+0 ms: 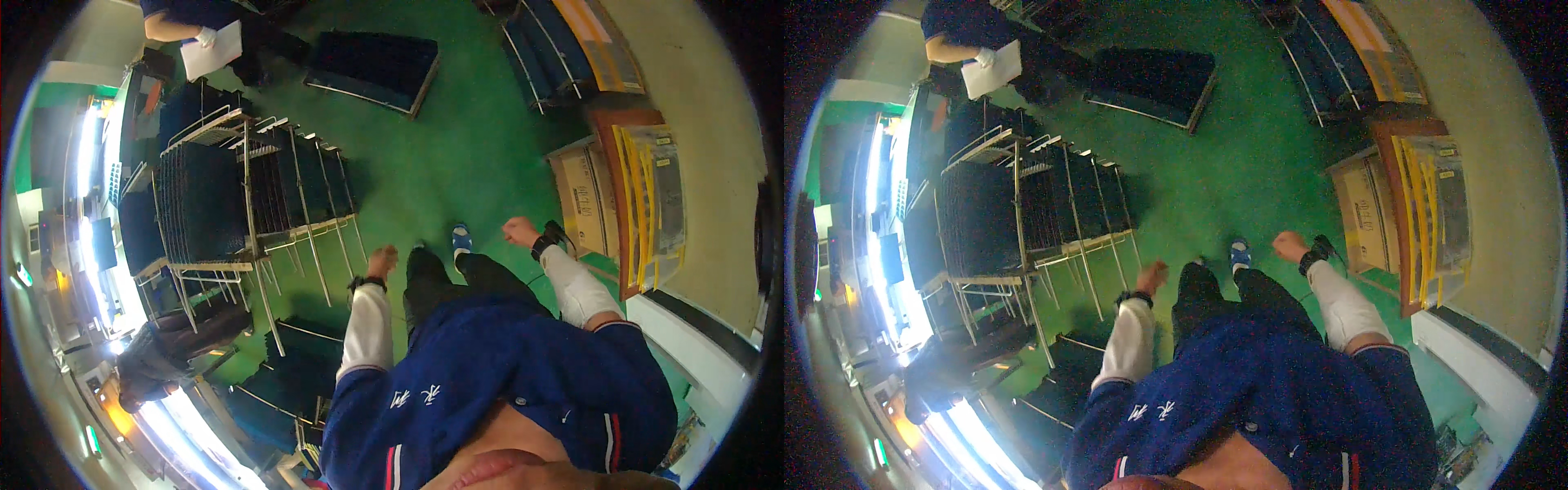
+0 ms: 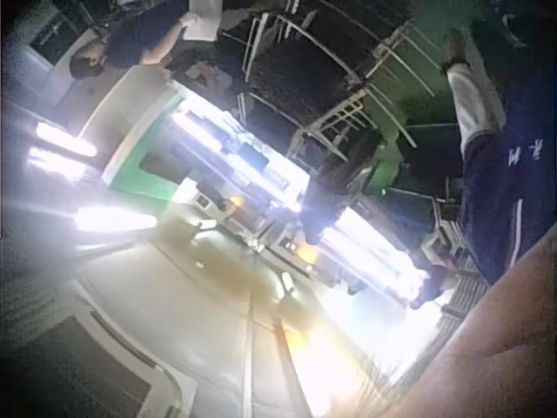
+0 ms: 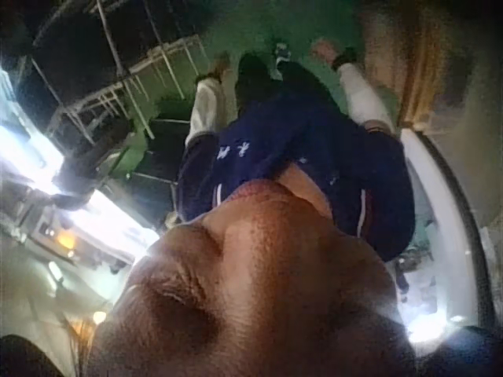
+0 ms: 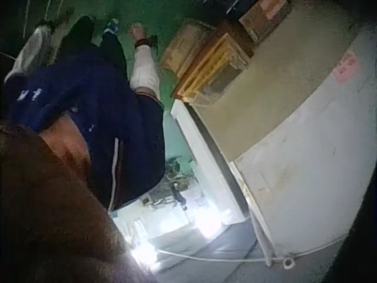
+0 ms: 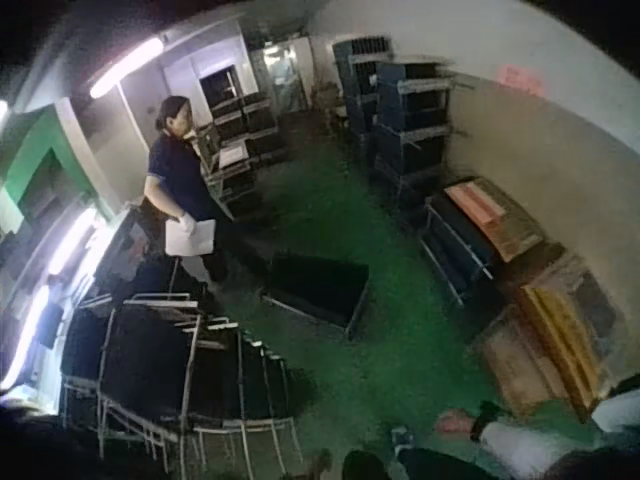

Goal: Inspecting, handling, and loading blue panels into a processing machine within a factory setting.

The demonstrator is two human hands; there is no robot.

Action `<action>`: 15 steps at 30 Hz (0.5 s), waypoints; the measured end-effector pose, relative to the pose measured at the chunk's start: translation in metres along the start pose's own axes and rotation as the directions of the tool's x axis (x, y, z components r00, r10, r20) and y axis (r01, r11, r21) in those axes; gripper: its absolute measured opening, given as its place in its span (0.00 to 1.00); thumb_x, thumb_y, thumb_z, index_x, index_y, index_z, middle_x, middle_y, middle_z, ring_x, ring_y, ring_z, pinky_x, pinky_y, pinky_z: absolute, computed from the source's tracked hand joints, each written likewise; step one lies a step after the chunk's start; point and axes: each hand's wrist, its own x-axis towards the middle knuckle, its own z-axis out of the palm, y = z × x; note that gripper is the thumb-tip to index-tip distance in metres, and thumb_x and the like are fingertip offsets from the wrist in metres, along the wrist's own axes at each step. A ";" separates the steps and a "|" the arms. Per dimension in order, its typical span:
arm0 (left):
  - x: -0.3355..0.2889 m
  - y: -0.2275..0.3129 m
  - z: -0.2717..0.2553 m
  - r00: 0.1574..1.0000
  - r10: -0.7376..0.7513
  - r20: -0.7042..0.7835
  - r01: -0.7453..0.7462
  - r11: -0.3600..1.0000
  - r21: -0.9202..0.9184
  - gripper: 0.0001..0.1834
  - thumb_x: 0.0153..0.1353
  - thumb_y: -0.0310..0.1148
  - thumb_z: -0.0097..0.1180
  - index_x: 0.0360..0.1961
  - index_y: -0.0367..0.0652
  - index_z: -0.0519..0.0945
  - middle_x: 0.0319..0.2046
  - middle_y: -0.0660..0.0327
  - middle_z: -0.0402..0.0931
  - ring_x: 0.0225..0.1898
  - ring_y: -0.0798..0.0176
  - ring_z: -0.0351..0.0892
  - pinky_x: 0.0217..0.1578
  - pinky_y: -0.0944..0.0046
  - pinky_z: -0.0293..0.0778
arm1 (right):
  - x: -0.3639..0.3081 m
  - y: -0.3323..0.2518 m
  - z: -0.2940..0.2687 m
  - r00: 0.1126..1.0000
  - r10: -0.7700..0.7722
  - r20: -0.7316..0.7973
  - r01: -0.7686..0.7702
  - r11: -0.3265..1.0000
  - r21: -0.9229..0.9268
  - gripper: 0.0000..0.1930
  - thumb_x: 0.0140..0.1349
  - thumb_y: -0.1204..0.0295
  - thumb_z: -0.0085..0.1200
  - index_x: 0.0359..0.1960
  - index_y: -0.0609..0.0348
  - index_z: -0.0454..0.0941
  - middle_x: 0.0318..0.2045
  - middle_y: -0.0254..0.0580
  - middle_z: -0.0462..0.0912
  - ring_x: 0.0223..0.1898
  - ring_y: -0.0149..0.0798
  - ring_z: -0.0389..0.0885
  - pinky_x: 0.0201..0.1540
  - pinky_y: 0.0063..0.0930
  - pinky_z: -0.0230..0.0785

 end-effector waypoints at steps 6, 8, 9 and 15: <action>0.150 0.174 -0.024 1.000 -0.010 -0.011 0.008 0.987 -0.163 0.13 0.60 0.40 0.51 0.34 0.39 0.75 0.31 0.61 0.76 0.25 0.66 0.74 0.24 0.66 0.67 | 0.049 -0.039 -0.024 0.978 0.090 0.189 -0.165 0.888 0.429 0.08 0.54 0.67 0.51 0.25 0.59 0.74 0.19 0.38 0.75 0.19 0.29 0.72 0.21 0.21 0.64; 0.199 0.211 -0.017 0.994 -0.106 0.010 0.104 0.943 -0.317 0.14 0.61 0.41 0.50 0.34 0.39 0.75 0.32 0.61 0.76 0.25 0.65 0.74 0.24 0.66 0.67 | 0.070 -0.059 -0.031 0.988 0.116 0.103 -0.152 0.860 0.488 0.08 0.54 0.67 0.52 0.28 0.59 0.74 0.20 0.37 0.75 0.19 0.28 0.72 0.20 0.21 0.62; 0.227 0.222 -0.017 0.990 -0.138 0.009 0.132 0.921 -0.368 0.15 0.61 0.42 0.50 0.36 0.39 0.74 0.32 0.60 0.76 0.26 0.65 0.74 0.24 0.67 0.67 | 0.079 -0.075 -0.035 0.991 0.130 0.011 -0.116 0.839 0.531 0.08 0.55 0.67 0.52 0.30 0.58 0.74 0.21 0.37 0.75 0.20 0.27 0.72 0.19 0.20 0.60; 0.396 0.242 -0.006 0.969 -0.224 0.104 0.246 0.825 -0.509 0.15 0.62 0.44 0.48 0.38 0.43 0.70 0.32 0.58 0.75 0.28 0.64 0.74 0.24 0.69 0.68 | 0.159 -0.112 -0.041 0.946 0.266 -0.185 -0.065 0.716 0.695 0.10 0.56 0.67 0.54 0.35 0.59 0.74 0.25 0.34 0.77 0.23 0.27 0.73 0.24 0.18 0.63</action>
